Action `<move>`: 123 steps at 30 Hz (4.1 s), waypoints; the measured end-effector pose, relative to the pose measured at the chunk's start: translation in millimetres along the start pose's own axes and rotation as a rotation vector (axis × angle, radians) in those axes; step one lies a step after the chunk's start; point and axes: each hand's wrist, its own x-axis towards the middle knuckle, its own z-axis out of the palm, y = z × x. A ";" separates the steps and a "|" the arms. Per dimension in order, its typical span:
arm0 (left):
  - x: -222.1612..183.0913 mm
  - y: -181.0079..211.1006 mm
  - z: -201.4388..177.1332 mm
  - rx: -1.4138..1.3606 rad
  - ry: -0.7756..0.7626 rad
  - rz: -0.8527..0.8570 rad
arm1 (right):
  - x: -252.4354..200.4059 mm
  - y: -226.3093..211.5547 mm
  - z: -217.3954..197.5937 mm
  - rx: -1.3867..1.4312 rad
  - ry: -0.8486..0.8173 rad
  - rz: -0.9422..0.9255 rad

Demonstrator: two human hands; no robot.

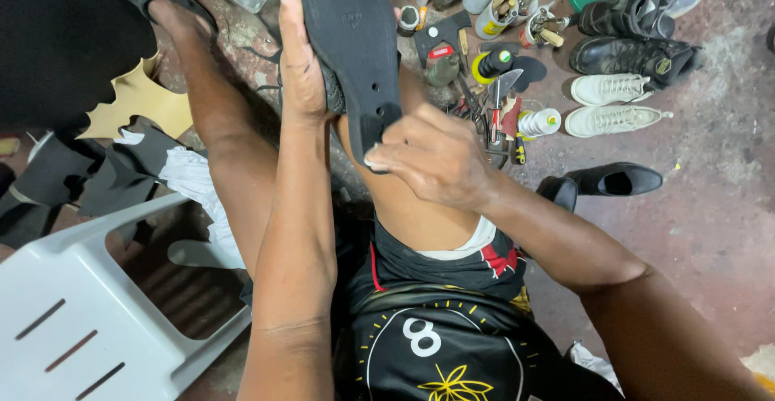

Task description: The person cuts a piece of white cloth using scissors, applies a liquid from a bottle to the cloth, and wipes the sole and upper of a black shoe.

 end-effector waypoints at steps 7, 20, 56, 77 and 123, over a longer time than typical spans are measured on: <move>2.9 6.5 12.5 -0.003 -0.016 0.025 | 63.1 36.1 0.8 -0.019 0.199 0.012; -7.1 -20.0 -30.2 -0.089 0.033 -0.026 | 106.9 60.7 6.6 -0.049 0.309 0.034; -1.8 -3.1 -8.4 -0.044 0.069 0.066 | -4.5 18.0 -8.4 0.227 0.154 0.198; 2.5 1.3 -0.5 -0.031 0.171 0.131 | 5.3 4.1 0.7 0.095 -0.007 0.067; -135.4 -22.9 -46.5 -0.103 0.181 -0.072 | 111.1 45.0 6.8 0.370 0.237 0.227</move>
